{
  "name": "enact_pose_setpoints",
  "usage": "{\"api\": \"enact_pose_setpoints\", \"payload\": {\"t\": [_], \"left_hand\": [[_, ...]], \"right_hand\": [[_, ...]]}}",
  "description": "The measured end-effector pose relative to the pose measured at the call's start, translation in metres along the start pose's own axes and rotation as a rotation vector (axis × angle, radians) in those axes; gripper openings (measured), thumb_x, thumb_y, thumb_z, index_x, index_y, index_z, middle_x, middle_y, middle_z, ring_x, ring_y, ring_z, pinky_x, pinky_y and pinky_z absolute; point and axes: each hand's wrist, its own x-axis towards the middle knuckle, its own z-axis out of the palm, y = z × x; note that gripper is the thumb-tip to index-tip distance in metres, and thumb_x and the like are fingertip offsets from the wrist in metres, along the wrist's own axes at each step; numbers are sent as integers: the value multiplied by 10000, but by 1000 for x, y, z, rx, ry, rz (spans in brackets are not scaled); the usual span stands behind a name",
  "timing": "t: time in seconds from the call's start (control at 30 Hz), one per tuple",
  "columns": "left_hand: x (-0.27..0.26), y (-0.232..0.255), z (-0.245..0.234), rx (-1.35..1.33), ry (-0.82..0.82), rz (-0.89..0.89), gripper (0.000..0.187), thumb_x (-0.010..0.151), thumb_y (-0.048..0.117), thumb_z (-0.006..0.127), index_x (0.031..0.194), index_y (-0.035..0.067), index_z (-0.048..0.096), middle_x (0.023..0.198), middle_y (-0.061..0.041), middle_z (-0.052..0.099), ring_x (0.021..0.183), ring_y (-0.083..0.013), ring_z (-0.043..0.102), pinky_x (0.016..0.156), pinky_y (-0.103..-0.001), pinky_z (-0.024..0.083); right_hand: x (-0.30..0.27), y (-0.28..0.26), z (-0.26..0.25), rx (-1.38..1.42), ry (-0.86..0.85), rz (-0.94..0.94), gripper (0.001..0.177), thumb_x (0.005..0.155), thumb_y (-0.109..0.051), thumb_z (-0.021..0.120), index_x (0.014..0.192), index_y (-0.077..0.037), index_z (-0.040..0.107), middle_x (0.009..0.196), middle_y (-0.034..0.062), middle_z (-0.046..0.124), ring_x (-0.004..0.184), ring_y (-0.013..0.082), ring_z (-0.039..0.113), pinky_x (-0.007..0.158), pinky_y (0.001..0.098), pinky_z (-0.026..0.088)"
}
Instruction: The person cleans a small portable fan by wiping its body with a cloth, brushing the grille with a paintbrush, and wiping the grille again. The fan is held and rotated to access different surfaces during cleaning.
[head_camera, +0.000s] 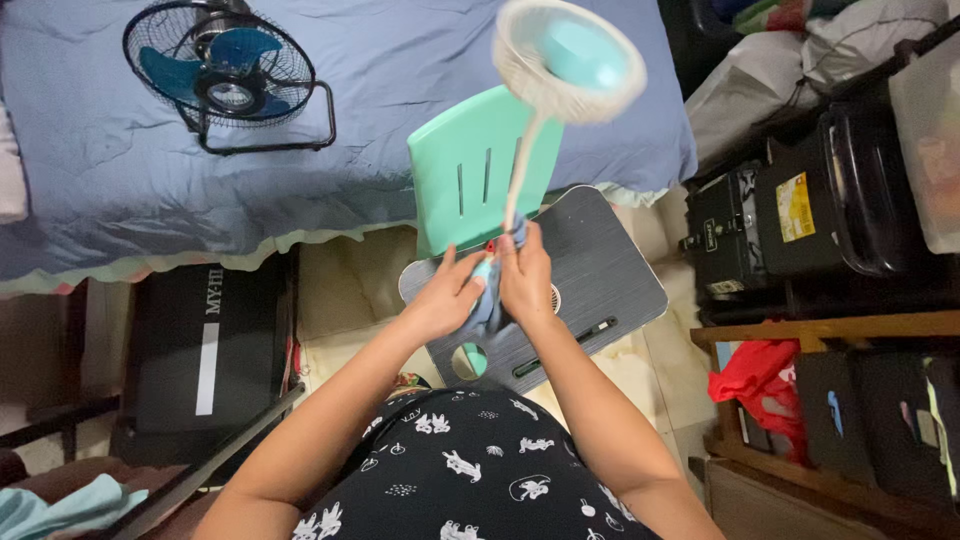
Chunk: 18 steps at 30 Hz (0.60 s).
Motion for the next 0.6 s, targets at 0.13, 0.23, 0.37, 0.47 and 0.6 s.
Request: {"api": "enact_pose_setpoints", "payload": {"t": [0.13,0.23,0.37,0.47,0.6], "left_hand": [[6,64,-9,-712,185,174,500,1124,348,427,1520,48,368,1477,-148,496,1350,-222,454,1178,-351,347],[7,99,-28,-912,255,1,398,1102,315,424,1382,44,504,1361,-139,582,1158,-186,534,1062,-344,437],[-3,123,-60,-1153,155,169,385,1113,323,425,1275,19,597,1267,-98,662,1066,-147,615,969,-330,496],[-8,138,-63,-1128,133,233,384,1117,340,422,1257,29,600,1133,-89,710,972,-139,658,871,-306,505],[-11,139,-79,-921,250,316,366,1134,355,434,1189,32,599,843,-41,675,841,-129,652,844,-324,531]], "right_hand": [[-10,-20,0,-118,-124,-139,236,1056,-226,549,1202,-42,576,958,241,709,881,423,705,766,439,537],[-22,-29,2,-27,-144,-199,245,1031,-188,530,1216,-32,560,991,239,703,908,412,700,781,422,535],[-24,-29,2,192,-12,-281,214,1071,-165,532,1213,-5,548,1041,195,680,928,309,660,833,367,533],[-44,-24,-1,301,235,-442,200,1116,-126,512,1270,2,515,1154,156,627,1015,235,619,923,351,528],[-39,-25,-38,803,356,-121,298,1112,-192,444,1363,-49,369,1073,145,641,879,210,630,835,384,556]]}}
